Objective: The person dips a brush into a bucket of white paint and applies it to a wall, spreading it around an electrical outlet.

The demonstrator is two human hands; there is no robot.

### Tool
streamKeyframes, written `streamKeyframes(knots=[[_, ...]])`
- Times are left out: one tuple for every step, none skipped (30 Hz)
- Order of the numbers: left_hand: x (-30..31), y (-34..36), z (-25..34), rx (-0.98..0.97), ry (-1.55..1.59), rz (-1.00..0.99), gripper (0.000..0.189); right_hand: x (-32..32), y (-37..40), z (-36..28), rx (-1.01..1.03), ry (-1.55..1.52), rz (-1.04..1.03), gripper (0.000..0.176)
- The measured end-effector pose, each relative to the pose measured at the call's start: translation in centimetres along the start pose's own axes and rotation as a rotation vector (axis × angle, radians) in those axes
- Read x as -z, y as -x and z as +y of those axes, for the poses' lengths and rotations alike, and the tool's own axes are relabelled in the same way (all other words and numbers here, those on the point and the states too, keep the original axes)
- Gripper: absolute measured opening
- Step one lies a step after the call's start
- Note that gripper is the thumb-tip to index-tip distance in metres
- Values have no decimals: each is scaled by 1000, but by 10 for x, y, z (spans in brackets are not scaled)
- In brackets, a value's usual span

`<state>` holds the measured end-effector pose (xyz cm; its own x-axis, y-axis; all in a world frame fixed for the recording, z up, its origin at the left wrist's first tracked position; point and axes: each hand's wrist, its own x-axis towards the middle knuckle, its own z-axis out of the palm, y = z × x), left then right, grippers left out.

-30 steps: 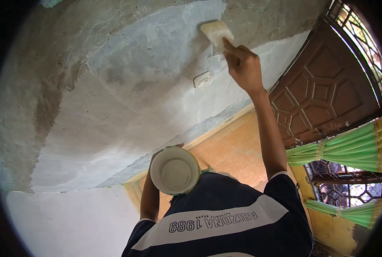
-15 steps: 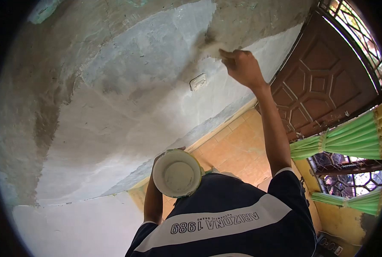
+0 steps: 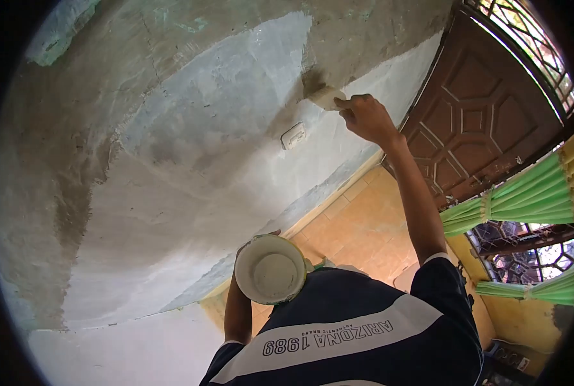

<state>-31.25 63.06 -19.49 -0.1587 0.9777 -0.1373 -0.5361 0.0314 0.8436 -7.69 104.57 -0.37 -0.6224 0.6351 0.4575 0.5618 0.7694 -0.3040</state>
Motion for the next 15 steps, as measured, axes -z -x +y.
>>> streamKeyframes(knots=[[-1, -1, 2, 6, -6, -6, 44, 6, -4, 0, 30, -23, 31, 36], [-3, -3, 4, 69, 62, 25, 44, 13, -9, 1, 60, -44, 61, 35], [-5, -4, 5, 130, 133, 59, 43, 19, -16, 1, 126, -50, 171, 37], [-4, -6, 3, 133, 133, 57, 43, 34, -21, -7, 123, -48, 172, 37], [-1, -7, -2, 89, 60, 33, 43, 50, -27, -15, 147, -84, 234, 38], [0, -8, -4, 44, -13, 10, 44, 63, -32, -23, 172, -119, 297, 39], [-3, -10, -1, 42, -13, 8, 44, 71, -36, -31, 173, -118, 299, 39], [-6, -11, 1, 61, -34, 11, 44, 77, -38, -40, 139, -162, 371, 38], [-9, -12, 3, 79, -54, 16, 45, 80, -39, -44, 105, -208, 442, 37], [-9, -13, 2, 74, -53, 16, 45, 77, -39, -42, 109, -207, 443, 37], [-8, -14, 1, 67, -46, 2, 46, 69, -38, -37, 146, -144, 391, 38], [-7, -14, 1, 60, -41, -12, 47, 58, -37, -32, 182, -81, 339, 38], [-3, -15, -2, 55, -42, -12, 47, 41, -34, -23, 198, -100, 288, 39], [2, -16, -7, 34, -55, -22, 47, 29, -28, -21, 121, -58, 210, 39], [6, -18, -10, 13, -66, -30, 47, 19, -20, -14, 96, -44, 138, 40]])
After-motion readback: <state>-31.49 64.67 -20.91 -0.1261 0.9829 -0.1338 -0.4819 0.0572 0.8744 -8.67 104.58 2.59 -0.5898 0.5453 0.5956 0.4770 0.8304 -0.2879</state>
